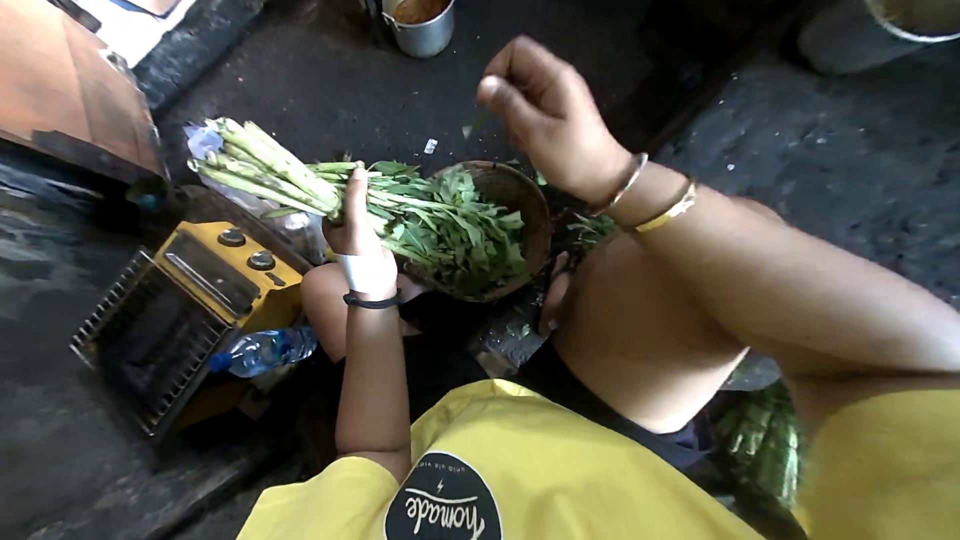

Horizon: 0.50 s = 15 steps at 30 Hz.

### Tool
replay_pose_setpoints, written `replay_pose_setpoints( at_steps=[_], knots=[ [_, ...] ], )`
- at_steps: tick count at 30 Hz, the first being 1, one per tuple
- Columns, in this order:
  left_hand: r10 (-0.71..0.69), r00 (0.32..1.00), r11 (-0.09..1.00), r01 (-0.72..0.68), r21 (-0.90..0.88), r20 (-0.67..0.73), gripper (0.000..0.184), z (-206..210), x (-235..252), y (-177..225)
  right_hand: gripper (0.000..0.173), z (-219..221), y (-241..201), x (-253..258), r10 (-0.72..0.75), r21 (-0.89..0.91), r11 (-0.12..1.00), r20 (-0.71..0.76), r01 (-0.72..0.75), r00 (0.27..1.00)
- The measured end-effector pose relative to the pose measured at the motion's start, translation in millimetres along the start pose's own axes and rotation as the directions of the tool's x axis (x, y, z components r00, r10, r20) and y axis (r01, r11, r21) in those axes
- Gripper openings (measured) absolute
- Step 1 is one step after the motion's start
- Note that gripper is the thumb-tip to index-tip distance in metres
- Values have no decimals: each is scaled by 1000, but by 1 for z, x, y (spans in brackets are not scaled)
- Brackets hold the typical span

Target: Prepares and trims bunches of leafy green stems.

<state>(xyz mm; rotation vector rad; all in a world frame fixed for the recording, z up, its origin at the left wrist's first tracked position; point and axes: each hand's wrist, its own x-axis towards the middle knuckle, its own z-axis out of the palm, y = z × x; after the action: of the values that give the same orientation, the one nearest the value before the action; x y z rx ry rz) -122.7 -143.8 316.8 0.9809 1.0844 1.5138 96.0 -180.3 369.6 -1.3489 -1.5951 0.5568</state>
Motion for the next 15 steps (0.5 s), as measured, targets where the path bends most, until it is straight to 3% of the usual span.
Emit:
replay_pose_setpoints(
  at_steps=[4,7,13,15],
  knots=[
    [-53,999,999,53,-3,-8,37,1,-2,-4,28,31,1,-14,-102,-215,963,270,163,957],
    [-79,997,997,79,5,-9,40,9,-7,-3,23,41,3,-18,-69,-312,929,378,197,923],
    [-12,1000,997,12,72,1,41,13,-10,0,21,34,-2,-14,-120,-387,887,332,251,936],
    [45,999,995,-43,85,-22,46,12,-9,-3,20,27,-2,-9,-170,-263,937,230,230,958]
  ],
)
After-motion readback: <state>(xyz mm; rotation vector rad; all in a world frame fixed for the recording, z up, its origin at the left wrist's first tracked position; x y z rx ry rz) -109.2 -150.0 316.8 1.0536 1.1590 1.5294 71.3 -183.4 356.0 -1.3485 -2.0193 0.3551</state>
